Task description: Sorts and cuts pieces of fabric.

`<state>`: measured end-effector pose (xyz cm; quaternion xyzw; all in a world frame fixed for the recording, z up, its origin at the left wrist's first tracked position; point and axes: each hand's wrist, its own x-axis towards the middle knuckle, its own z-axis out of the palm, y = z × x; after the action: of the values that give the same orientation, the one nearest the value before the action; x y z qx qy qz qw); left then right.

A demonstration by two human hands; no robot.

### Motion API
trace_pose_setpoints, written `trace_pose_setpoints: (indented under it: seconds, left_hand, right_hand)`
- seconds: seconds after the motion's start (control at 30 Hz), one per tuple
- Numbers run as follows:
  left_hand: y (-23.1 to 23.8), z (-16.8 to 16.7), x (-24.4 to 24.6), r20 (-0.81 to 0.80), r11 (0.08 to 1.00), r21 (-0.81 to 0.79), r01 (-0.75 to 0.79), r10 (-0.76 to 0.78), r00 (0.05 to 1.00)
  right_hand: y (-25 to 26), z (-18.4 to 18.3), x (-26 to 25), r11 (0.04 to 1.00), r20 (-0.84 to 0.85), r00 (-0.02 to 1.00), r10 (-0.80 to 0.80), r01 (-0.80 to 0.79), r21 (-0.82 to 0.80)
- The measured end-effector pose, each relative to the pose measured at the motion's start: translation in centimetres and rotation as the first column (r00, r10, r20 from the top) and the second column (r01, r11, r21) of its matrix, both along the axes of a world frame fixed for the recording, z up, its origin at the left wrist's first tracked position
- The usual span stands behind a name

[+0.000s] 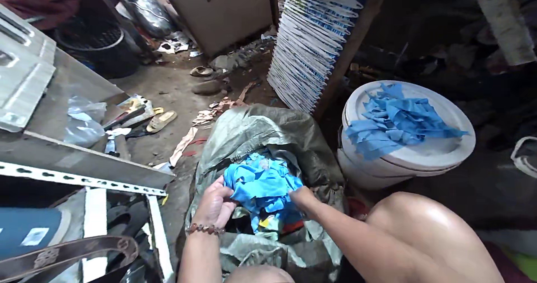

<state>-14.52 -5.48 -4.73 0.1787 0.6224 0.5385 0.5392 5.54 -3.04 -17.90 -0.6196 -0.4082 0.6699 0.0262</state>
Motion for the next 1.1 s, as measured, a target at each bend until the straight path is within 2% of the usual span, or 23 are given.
trace_pose_setpoints:
  seconds: [0.03, 0.1, 0.13, 0.2, 0.3, 0.4, 0.47, 0.53, 0.6, 0.63, 0.73, 0.8, 0.83, 0.87, 0.9, 0.93, 0.97, 1.0, 1.03, 1.1]
  left_hand:
    - [-0.1, 0.1, 0.1, 0.024, 0.999, 0.028, 0.026, -0.026, 0.999]
    - [-0.4, 0.3, 0.6, 0.066, 0.993, 0.094, 0.076, -0.082, 0.994]
    - [-0.6, 0.4, 0.8, 0.086, 0.987, 0.126, 0.098, -0.109, 0.99]
    - [-0.9, 0.5, 1.2, 0.176, 0.979, 0.177, 0.097, -0.129, 0.976]
    - [-0.8, 1.0, 2.1, 0.311, 0.994, 0.097, -0.048, 0.015, 0.95]
    - [0.0, 0.8, 2.1, 0.272, 0.964, -0.01, -0.266, 0.258, 0.927]
    - [0.3, 0.3, 1.3, 0.298, 0.931, 0.022, -0.364, 0.342, 0.891]
    - [0.5, -0.1, 0.5, 0.331, 0.894, 0.047, -0.447, 0.408, 0.851]
    - [0.8, -0.4, -0.3, 0.371, 0.847, 0.05, -0.529, 0.476, 0.797]
    - [0.9, -0.5, -0.6, 0.386, 0.826, 0.052, -0.561, 0.502, 0.774]
    - [0.9, -0.7, -1.0, 0.408, 0.78, 0.104, -0.616, 0.531, 0.742]
    - [1.0, -0.9, -1.4, 0.371, 0.774, 0.122, -0.622, 0.545, 0.752]
    - [0.9, -1.0, -1.6, 0.368, 0.788, 0.145, -0.598, 0.518, 0.772]
    - [0.8, -1.1, -1.7, 0.379, 0.811, 0.174, -0.559, 0.468, 0.798]
    - [0.5, -1.2, -1.8, 0.387, 0.839, 0.188, -0.51, 0.414, 0.824]
    - [0.3, -1.1, -1.8, 0.383, 0.874, 0.178, -0.452, 0.362, 0.85]
    - [0.2, -1.0, -1.6, 0.363, 0.91, 0.158, -0.383, 0.307, 0.88]
    - [0.0, -0.8, -1.4, 0.326, 0.941, 0.133, -0.31, 0.254, 0.911]
    - [-0.2, -0.7, -1.2, 0.295, 0.962, 0.115, -0.246, 0.203, 0.934]
    - [-0.5, -0.7, -0.9, 0.248, 0.986, 0.109, -0.125, 0.095, 0.964]
  right_hand:
    - [-0.3, 0.5, -1.1, 0.98, -0.192, 0.967, -0.168, 0.142, -0.14]
    - [-0.7, 1.9, -2.9, 0.849, -0.449, 0.771, -0.451, 0.216, -0.481]
    - [-0.7, 2.8, -3.5, 0.771, -0.488, 0.667, -0.563, 0.211, -0.601]
    - [0.0, 4.4, -4.6, 0.639, -0.465, 0.509, -0.724, 0.241, -0.731]
    - [1.6, 6.1, -5.0, 0.539, -0.4, 0.365, -0.841, 0.496, -0.681]
    - [3.8, 6.3, -3.2, 0.428, -0.41, 0.202, -0.889, 0.683, -0.592]
    - [4.9, 6.8, -1.9, 0.342, -0.414, 0.089, -0.906, 0.729, -0.593]
    - [5.3, 7.2, -0.7, 0.295, -0.386, 0.047, -0.921, 0.732, -0.614]
    - [5.0, 6.7, -0.1, 0.321, -0.358, 0.117, -0.926, 0.743, -0.587]
    - [4.7, 6.1, 0.1, 0.376, -0.365, 0.193, -0.911, 0.75, -0.544]
    - [3.2, 3.2, 0.4, 0.641, -0.386, 0.521, -0.761, 0.695, -0.325]
    - [2.1, 1.8, 0.5, 0.828, -0.32, 0.767, -0.557, 0.541, -0.145]
    - [1.6, 1.2, 0.7, 0.919, -0.249, 0.887, -0.389, 0.392, -0.038]
    - [1.1, 0.8, 1.0, 0.983, -0.14, 0.977, -0.161, 0.171, 0.065]
    - [0.9, 0.7, 1.2, 0.986, 0.015, 0.995, 0.101, -0.102, 0.135]
    - [0.7, 0.6, 1.3, 0.928, 0.163, 0.939, 0.302, -0.328, 0.174]
    - [0.7, 1.2, 1.2, 0.869, 0.266, 0.874, 0.407, -0.46, 0.181]
    - [0.8, 1.4, 1.0, 0.846, 0.288, 0.86, 0.421, -0.486, 0.218]
    - [1.0, 1.3, 0.8, 0.852, 0.232, 0.898, 0.373, -0.431, 0.297]
    - [1.6, 1.3, -0.1, 0.889, -0.019, 0.978, 0.208, -0.181, 0.42]
